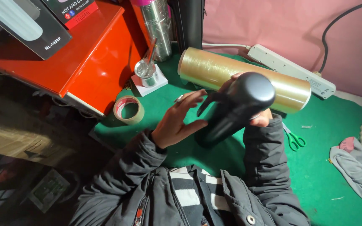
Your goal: The person wraps a thermos with plastic wrap by hand, first checking the box and thermos, then pulling plastic wrap from a roll, placing the thermos on it, and smoothing the wrap around the thermos.
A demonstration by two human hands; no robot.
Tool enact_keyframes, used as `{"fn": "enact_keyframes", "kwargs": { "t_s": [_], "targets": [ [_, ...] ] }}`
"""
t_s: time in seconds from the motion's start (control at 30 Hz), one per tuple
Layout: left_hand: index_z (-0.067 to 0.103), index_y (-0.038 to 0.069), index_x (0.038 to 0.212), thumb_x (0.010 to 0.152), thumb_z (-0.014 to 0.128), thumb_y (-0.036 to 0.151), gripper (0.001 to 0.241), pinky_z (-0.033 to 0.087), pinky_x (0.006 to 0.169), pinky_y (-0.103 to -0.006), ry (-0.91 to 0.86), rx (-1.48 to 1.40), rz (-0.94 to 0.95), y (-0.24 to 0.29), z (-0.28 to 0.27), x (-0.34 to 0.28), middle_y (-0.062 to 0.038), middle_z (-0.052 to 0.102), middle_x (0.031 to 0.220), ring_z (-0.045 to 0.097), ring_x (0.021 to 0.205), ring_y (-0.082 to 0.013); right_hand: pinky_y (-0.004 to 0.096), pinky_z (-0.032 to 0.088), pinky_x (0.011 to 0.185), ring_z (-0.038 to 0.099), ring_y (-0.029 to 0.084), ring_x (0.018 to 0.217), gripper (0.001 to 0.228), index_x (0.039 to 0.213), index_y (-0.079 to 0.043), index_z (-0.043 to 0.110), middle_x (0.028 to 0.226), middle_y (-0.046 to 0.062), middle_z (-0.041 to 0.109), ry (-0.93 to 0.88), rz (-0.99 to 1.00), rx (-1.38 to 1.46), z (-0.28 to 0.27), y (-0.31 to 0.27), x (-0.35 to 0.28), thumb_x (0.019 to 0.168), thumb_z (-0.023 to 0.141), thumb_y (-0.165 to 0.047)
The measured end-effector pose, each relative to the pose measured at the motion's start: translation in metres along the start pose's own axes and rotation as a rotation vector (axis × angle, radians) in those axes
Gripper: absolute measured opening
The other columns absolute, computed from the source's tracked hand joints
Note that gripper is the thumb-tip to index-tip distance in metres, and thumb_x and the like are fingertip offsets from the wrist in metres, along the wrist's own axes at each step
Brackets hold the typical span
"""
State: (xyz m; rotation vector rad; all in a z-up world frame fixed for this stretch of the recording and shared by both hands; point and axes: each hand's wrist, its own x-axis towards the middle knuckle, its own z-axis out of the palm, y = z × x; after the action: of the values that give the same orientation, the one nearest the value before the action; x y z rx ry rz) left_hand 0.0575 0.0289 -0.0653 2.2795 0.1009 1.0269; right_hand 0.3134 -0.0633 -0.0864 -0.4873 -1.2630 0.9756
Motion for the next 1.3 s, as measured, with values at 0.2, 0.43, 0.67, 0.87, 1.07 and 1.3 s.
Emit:
{"fn": "enact_keyframes", "kwargs": {
  "t_s": [0.2,0.43,0.67,0.87,1.07,1.3],
  "targets": [
    [0.054,0.006,0.132,0.107,0.062,0.017,0.029,0.051,0.081,-0.0246,0.046,-0.415,-0.325,-0.025,0.012,-0.002,-0.003,0.061,0.107,0.06,0.094,-0.0103,0.04,0.042,0.122,0.055,0.024,0.137,0.11,0.155,0.0,0.043,0.144,0.013,0.058,-0.09,0.178,-0.226,0.008,0.005,0.005,0.068,0.093,-0.047],
    [0.054,0.008,0.111,0.12,0.056,0.021,0.016,0.043,0.075,-0.0237,0.389,-0.789,-0.383,-0.128,0.017,-0.04,0.003,0.053,0.093,0.049,0.082,-0.0051,0.041,0.031,0.124,0.038,0.021,0.149,0.119,0.164,-0.002,0.022,0.161,0.011,0.041,-0.178,0.301,-0.37,0.02,0.028,0.015,0.071,0.094,-0.018],
    [0.058,0.008,0.127,0.109,0.041,0.035,0.036,0.051,0.084,-0.0319,0.729,-1.114,-0.466,-0.086,-0.066,-0.007,0.0,0.068,0.108,0.061,0.097,-0.0149,0.038,0.036,0.118,0.046,0.021,0.141,0.113,0.159,-0.004,0.032,0.152,0.01,0.05,-0.237,0.488,-0.506,0.04,0.068,0.018,0.067,0.095,-0.02],
    [0.052,0.016,0.093,0.111,0.043,0.037,0.03,0.039,0.073,-0.0304,0.325,-1.559,-0.007,-0.101,-0.106,-0.009,0.003,0.051,0.076,0.045,0.073,-0.0125,0.035,0.039,0.113,0.049,0.017,0.135,0.107,0.155,-0.004,0.039,0.144,0.008,0.055,-0.412,0.617,-0.162,0.047,0.069,0.022,0.065,0.095,-0.021],
    [0.04,0.017,0.075,0.11,0.046,0.042,0.044,0.031,0.067,-0.03,0.12,-1.665,-0.027,-0.104,-0.105,0.003,0.006,0.036,0.064,0.032,0.064,-0.0105,0.034,0.037,0.114,0.048,0.016,0.134,0.109,0.155,-0.003,0.037,0.143,0.007,0.055,-0.513,0.669,-0.091,0.067,0.074,0.018,0.065,0.095,-0.024],
    [0.049,0.014,0.083,0.11,0.048,0.045,0.042,0.035,0.074,-0.0323,0.049,-1.626,-0.119,-0.115,-0.103,0.024,0.004,0.045,0.071,0.04,0.07,-0.013,0.034,0.04,0.113,0.05,0.016,0.13,0.114,0.156,-0.003,0.036,0.14,0.008,0.056,-0.425,0.589,-0.167,0.083,0.088,0.008,0.062,0.094,-0.03]
  ]
}}
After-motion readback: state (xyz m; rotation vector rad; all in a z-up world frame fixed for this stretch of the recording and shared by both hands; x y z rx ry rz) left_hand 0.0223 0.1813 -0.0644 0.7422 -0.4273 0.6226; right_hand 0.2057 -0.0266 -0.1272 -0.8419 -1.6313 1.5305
